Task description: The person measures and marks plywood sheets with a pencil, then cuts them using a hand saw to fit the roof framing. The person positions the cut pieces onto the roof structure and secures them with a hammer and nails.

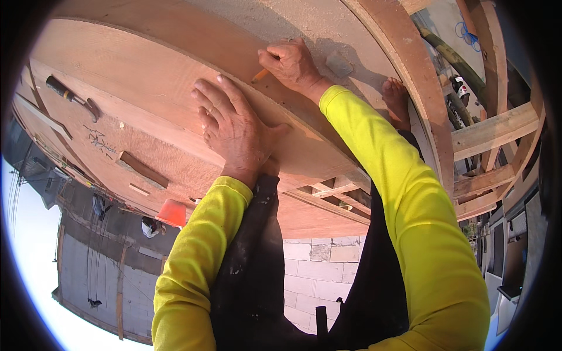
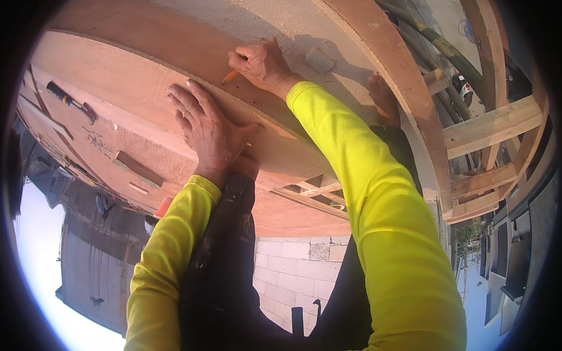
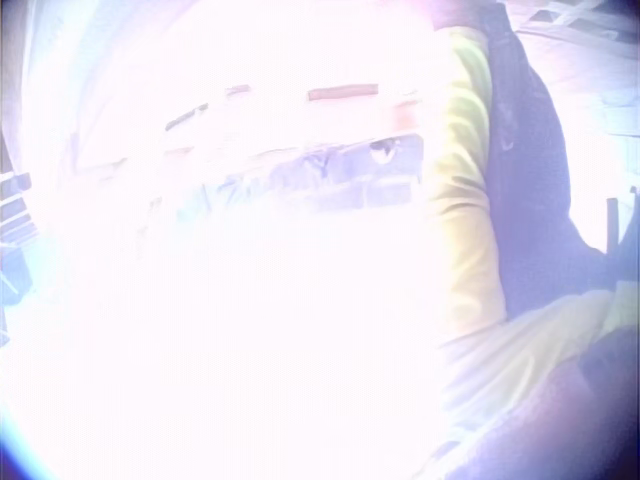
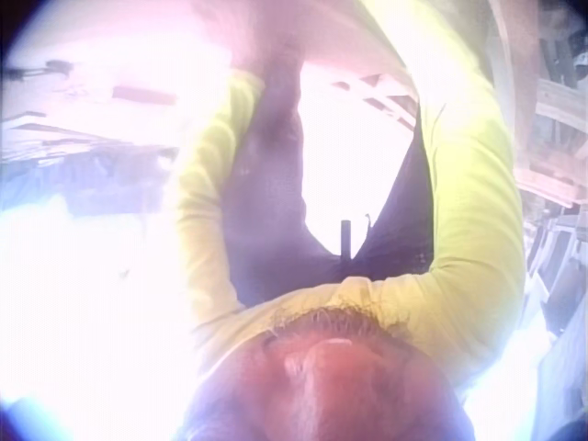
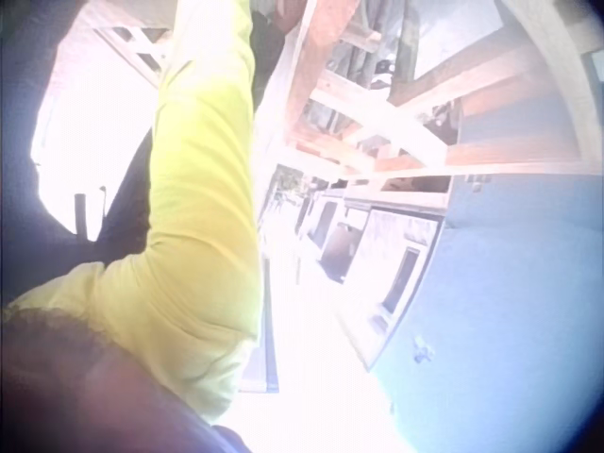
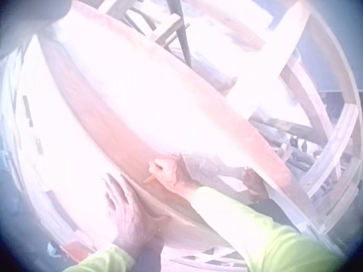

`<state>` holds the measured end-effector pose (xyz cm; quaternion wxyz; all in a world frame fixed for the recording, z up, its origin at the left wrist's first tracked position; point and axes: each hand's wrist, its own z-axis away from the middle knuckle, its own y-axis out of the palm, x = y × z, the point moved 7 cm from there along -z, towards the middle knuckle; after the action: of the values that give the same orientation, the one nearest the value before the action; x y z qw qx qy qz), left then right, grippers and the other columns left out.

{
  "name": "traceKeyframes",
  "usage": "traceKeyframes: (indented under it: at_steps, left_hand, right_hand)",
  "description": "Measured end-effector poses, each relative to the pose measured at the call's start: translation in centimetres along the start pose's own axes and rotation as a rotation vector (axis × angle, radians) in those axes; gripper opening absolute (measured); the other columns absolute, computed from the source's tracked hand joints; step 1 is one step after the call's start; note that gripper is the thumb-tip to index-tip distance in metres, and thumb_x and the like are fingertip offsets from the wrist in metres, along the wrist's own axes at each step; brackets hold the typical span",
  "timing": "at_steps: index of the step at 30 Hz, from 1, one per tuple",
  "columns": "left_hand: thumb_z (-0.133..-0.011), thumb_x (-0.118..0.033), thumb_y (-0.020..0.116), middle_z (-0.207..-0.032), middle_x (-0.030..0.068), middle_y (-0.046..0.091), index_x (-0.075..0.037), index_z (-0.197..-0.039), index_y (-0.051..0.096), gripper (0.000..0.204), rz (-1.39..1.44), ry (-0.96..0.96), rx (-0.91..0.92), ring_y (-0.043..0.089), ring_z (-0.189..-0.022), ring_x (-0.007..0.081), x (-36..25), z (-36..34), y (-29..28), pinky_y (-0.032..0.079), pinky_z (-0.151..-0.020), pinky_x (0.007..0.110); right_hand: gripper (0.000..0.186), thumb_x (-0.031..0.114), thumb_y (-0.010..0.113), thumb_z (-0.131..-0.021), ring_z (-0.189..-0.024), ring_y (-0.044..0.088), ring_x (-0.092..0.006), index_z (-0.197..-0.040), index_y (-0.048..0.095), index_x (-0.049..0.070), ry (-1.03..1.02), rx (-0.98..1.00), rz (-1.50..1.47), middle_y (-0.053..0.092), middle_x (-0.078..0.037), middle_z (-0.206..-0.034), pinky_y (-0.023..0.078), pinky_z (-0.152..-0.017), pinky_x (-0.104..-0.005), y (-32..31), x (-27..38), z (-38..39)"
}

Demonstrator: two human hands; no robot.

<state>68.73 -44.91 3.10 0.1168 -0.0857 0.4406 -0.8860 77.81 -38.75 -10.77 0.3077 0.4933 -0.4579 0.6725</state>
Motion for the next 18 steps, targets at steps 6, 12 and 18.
traceKeyframes:
  at_steps: [6, 12, 18]
  left_hand:
    - [-0.055, -0.057, 0.091, -0.161, 0.0414, 0.007, 0.004, -0.158, 0.013, 0.143, 0.016, -0.038, 0.038, 0.011, -0.151, 0.0559, -0.1, -0.1, 0.0, 0.024, -0.118, 0.062]
    - [-0.055, -0.056, 0.092, -0.159, 0.0415, 0.01, 0.006, -0.157, 0.012, 0.143, 0.004, 0.008, -0.004, 0.013, -0.149, 0.0578, 0.7, -0.1, 0.6, 0.025, -0.116, 0.064]
    - [-0.057, -0.054, 0.093, -0.159, 0.0417, 0.009, 0.006, -0.157, 0.008, 0.144, -0.021, 0.012, 0.01, 0.013, -0.149, 0.0577, 0.0, -0.1, -0.2, 0.023, -0.118, 0.062]
  right_hand:
    - [0.031, 0.017, 0.07, -0.087, -0.051, 0.05, -0.0342, -0.067, 0.055, -0.001, 0.085, -0.111, -0.198, 0.048, -0.021, -0.061, 0.041, -0.05, -0.0411, 4.6, 2.3, -7.8]
    - [0.027, 0.012, 0.069, -0.085, -0.056, 0.054, -0.0277, -0.064, 0.053, 0.006, -0.151, 0.066, -0.099, 0.052, -0.011, -0.06, 0.042, -0.057, -0.0403, 1.5, 1.8, -2.1]
    - [0.026, 0.015, 0.07, -0.082, -0.065, 0.057, -0.0222, -0.062, 0.054, 0.013, -0.012, 0.566, 0.089, 0.054, -0.002, -0.06, 0.037, -0.074, -0.0384, -8.9, -2.8, 16.6]
